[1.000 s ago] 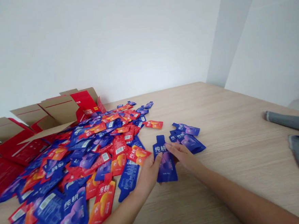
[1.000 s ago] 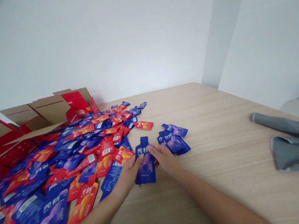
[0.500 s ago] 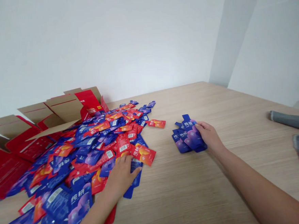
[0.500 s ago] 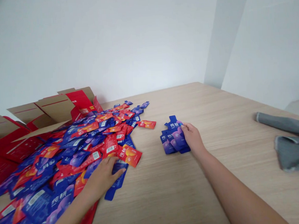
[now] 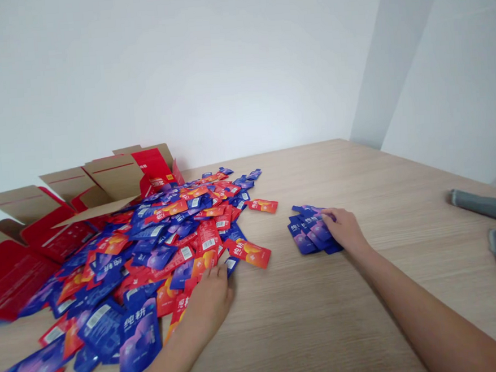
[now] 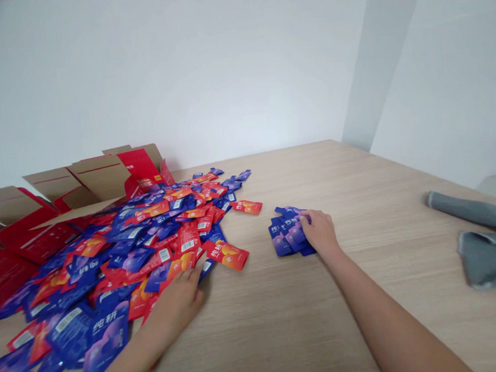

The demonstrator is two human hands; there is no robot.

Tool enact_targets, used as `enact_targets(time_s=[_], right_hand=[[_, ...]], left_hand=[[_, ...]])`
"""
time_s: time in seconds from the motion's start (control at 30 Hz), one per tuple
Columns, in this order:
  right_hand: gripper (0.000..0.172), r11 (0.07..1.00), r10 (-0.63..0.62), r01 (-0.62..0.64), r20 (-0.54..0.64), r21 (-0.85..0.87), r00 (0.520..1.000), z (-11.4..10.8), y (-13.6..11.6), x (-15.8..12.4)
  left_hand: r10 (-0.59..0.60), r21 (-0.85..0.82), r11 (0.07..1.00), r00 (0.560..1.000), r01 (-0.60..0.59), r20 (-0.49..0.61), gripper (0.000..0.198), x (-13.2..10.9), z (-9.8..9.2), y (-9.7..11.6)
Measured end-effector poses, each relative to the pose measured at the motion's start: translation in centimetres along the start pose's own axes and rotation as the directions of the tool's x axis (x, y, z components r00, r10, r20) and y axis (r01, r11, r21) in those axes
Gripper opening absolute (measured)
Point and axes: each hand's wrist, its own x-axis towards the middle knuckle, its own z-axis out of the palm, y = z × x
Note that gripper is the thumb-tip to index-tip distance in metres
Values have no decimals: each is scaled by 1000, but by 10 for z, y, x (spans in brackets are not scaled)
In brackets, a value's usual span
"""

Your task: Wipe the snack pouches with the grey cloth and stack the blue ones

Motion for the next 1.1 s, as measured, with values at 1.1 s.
enact_targets(time_s=[1.1], right_hand=[[43,473,-252,-601,752,644,608,-9,-108,-66]], left_hand=[[33,-963,269,999,16,26,50,51,-6,9]])
